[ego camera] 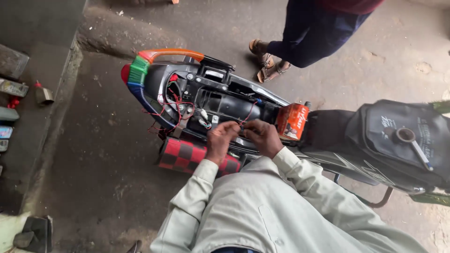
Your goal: The person works on the exposed wiring under the seat of a scooter, joining and taping wire connections by hand. They then retrieve a multimeter from a workbench and use it to test the wiring connections on the scooter.
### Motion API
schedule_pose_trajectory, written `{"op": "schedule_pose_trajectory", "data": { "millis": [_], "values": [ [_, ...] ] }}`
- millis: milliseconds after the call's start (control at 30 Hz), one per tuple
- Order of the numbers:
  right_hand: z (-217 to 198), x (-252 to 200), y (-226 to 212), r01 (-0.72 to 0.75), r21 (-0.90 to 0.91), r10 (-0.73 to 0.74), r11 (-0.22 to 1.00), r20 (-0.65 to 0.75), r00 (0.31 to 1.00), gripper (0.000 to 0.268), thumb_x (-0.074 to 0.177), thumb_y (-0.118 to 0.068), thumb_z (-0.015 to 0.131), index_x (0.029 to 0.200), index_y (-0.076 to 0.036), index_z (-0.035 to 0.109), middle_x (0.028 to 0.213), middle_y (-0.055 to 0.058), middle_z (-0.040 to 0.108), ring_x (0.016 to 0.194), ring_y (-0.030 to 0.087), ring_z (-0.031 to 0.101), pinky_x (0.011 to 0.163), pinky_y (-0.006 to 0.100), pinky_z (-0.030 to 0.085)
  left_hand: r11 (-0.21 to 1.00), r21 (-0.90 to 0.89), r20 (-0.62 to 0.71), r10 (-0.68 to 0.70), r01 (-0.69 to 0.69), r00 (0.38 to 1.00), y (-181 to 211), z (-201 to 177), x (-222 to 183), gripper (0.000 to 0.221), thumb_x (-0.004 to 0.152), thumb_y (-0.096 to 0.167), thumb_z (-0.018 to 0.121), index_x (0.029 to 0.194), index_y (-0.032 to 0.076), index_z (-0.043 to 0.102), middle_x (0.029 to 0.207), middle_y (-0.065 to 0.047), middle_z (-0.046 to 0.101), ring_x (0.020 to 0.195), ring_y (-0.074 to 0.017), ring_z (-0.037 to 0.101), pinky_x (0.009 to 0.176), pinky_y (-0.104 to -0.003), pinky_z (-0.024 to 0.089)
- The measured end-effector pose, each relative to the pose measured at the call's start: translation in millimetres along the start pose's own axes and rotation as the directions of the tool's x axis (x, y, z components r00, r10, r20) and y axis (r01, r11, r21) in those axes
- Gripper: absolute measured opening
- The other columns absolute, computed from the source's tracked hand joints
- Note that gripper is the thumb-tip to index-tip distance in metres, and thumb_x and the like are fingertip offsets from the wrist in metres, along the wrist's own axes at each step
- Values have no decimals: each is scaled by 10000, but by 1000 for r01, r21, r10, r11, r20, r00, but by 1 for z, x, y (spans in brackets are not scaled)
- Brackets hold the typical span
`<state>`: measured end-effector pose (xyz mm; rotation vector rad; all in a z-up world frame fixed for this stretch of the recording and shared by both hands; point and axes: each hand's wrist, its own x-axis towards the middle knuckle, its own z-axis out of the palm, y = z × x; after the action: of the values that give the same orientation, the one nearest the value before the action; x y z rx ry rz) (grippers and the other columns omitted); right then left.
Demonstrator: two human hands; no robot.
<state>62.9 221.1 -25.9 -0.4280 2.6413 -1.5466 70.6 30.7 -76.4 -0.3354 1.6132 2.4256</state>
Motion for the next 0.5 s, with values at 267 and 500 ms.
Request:
{"op": "schedule_pose_trajectory", "data": {
  "millis": [267,500],
  "values": [
    [18,45,-2,-277,241,292,930,-27,956,252,924,-76,734,1141,41,680,907,50,725,789,79,651,686,262,550,539,838,-184,422,-82,888,34,-125,50,243,873,210,679,1020,38,769,941,-153,778,854,-290,748,779,-404,577],
    [16,72,-28,-308,424,299,851,90,950,242,992,-85,666,1206,25,645,881,29,706,820,61,642,740,238,555,650,595,-403,-268,473,875,50,-94,51,562,956,407,628,689,-80,712,641,-173,718,506,-272,675,515,-436,552]
  ]
}}
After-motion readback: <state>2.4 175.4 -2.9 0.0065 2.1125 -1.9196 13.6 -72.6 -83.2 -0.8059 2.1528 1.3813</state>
